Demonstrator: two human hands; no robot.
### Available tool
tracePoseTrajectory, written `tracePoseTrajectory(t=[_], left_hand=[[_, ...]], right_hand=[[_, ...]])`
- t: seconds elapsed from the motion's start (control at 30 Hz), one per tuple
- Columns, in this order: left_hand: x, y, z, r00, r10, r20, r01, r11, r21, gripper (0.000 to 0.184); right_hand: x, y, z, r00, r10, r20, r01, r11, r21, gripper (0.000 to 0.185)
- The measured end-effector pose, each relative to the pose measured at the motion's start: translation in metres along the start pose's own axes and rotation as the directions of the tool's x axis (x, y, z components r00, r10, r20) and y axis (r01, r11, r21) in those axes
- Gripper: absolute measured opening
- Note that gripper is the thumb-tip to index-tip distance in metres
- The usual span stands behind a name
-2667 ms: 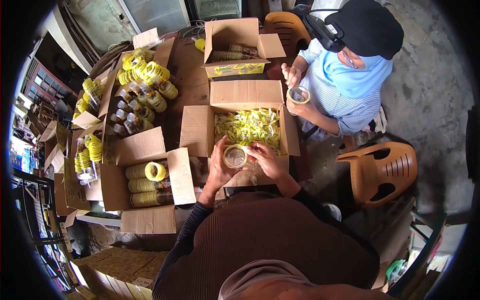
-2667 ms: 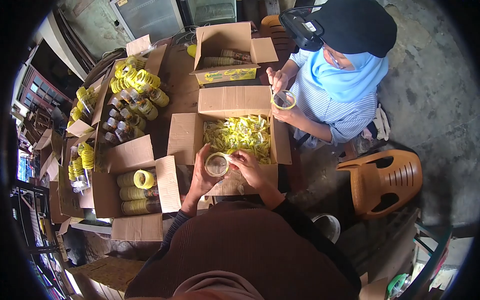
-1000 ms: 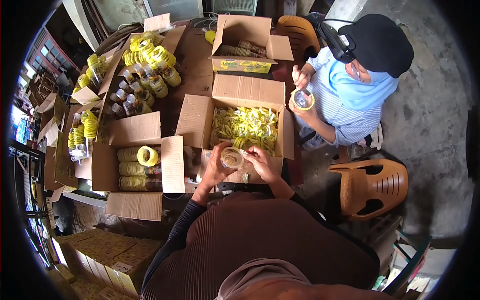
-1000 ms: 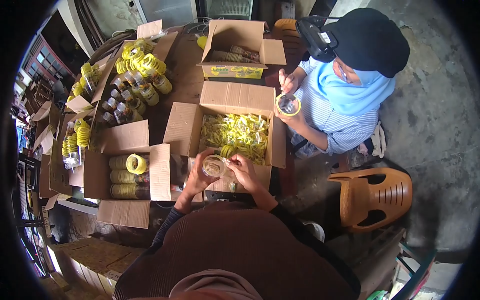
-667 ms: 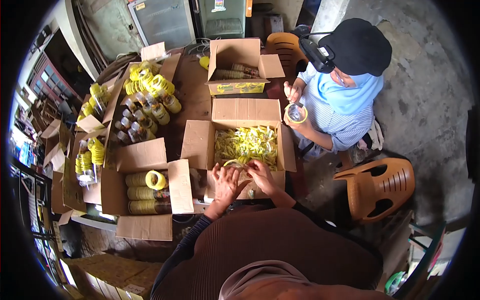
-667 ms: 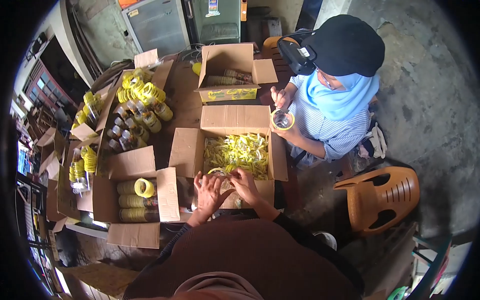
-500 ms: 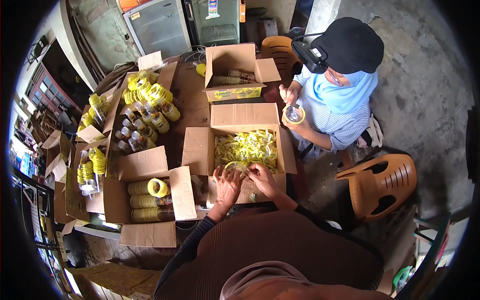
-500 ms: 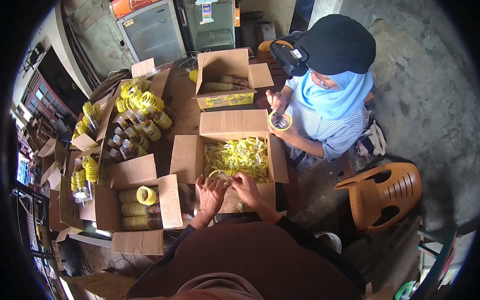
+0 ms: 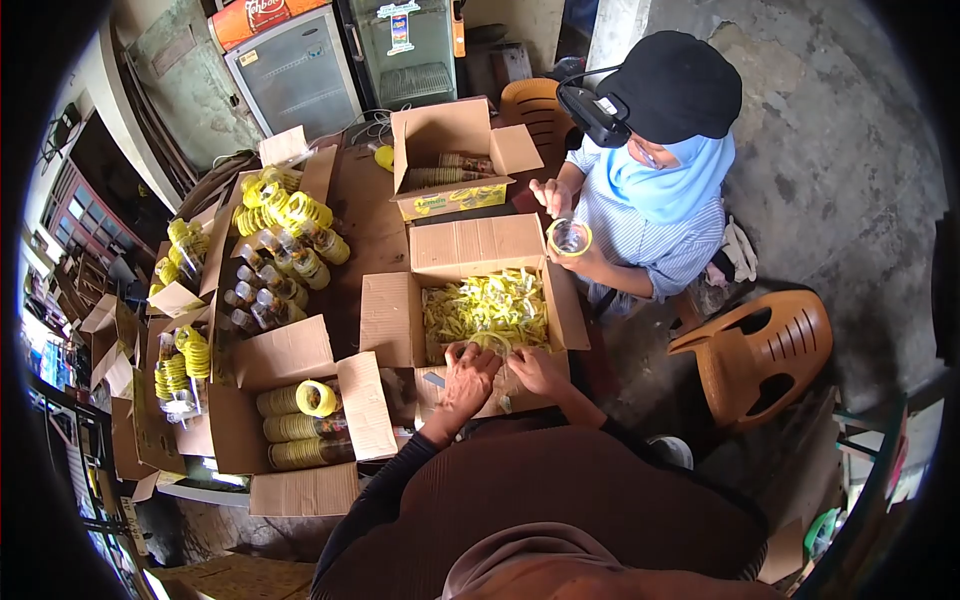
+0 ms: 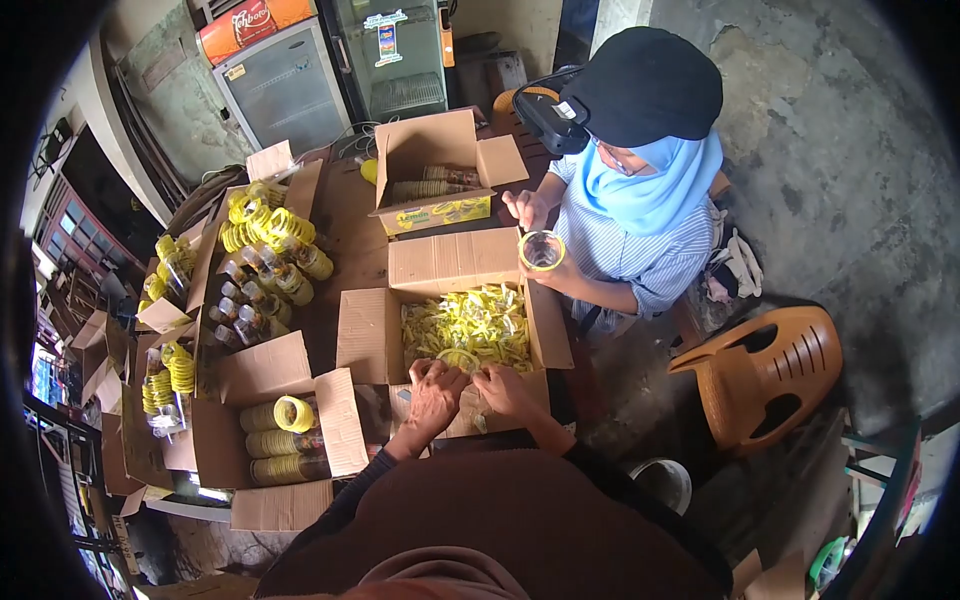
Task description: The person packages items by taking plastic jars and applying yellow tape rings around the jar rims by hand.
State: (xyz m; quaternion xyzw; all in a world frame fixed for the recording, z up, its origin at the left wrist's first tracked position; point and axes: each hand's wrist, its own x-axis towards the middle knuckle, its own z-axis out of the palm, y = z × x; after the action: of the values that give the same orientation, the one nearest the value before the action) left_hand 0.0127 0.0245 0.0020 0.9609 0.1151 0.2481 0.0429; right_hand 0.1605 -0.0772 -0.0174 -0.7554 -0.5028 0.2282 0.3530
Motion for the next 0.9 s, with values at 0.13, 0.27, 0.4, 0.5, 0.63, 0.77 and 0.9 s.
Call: tracePoseTrajectory(t=[0.13, 0.27, 0.4, 0.5, 0.63, 0.77, 0.9], left_hand=[[-0.006, -0.004, -0.003, 0.997, 0.067, 0.034, -0.066, 0.997, -0.031, 0.016], [-0.015, -0.005, -0.012, 0.995, 0.089, 0.054, -0.087, 0.995, -0.037, 0.015], [-0.024, -0.006, -0.014, 0.989, 0.081, 0.120, -0.076, 0.996, -0.047, 0.014], [-0.029, -0.005, -0.015, 0.992, 0.054, 0.117, -0.047, 0.997, -0.063, 0.014], [-0.033, -0.002, -0.017, 0.997, 0.029, 0.074, -0.023, 0.996, -0.081, 0.013], [-0.025, 0.001, -0.026, 0.999, -0.021, 0.027, 0.022, 0.999, -0.050, 0.006], [-0.027, -0.005, -0.038, 0.999, -0.023, -0.037, 0.019, 0.994, -0.104, 0.035]], right_hand=[[-0.007, 0.012, 0.009, 0.978, -0.207, 0.010, 0.205, 0.960, -0.190, 0.023], [-0.012, 0.013, 0.026, 0.991, -0.136, -0.007, 0.131, 0.966, -0.221, 0.023], [-0.016, -0.008, 0.018, 0.996, 0.080, 0.039, -0.073, 0.987, -0.141, 0.024], [-0.018, -0.018, 0.014, 0.998, 0.048, 0.030, -0.041, 0.979, -0.199, 0.024], [-0.020, -0.025, 0.012, 0.997, -0.076, -0.006, 0.074, 0.982, -0.171, 0.021], [-0.014, -0.013, 0.016, 0.983, -0.155, -0.103, 0.148, 0.986, -0.071, 0.019], [-0.010, -0.021, 0.000, 0.984, -0.175, 0.018, 0.171, 0.975, 0.144, 0.014]])
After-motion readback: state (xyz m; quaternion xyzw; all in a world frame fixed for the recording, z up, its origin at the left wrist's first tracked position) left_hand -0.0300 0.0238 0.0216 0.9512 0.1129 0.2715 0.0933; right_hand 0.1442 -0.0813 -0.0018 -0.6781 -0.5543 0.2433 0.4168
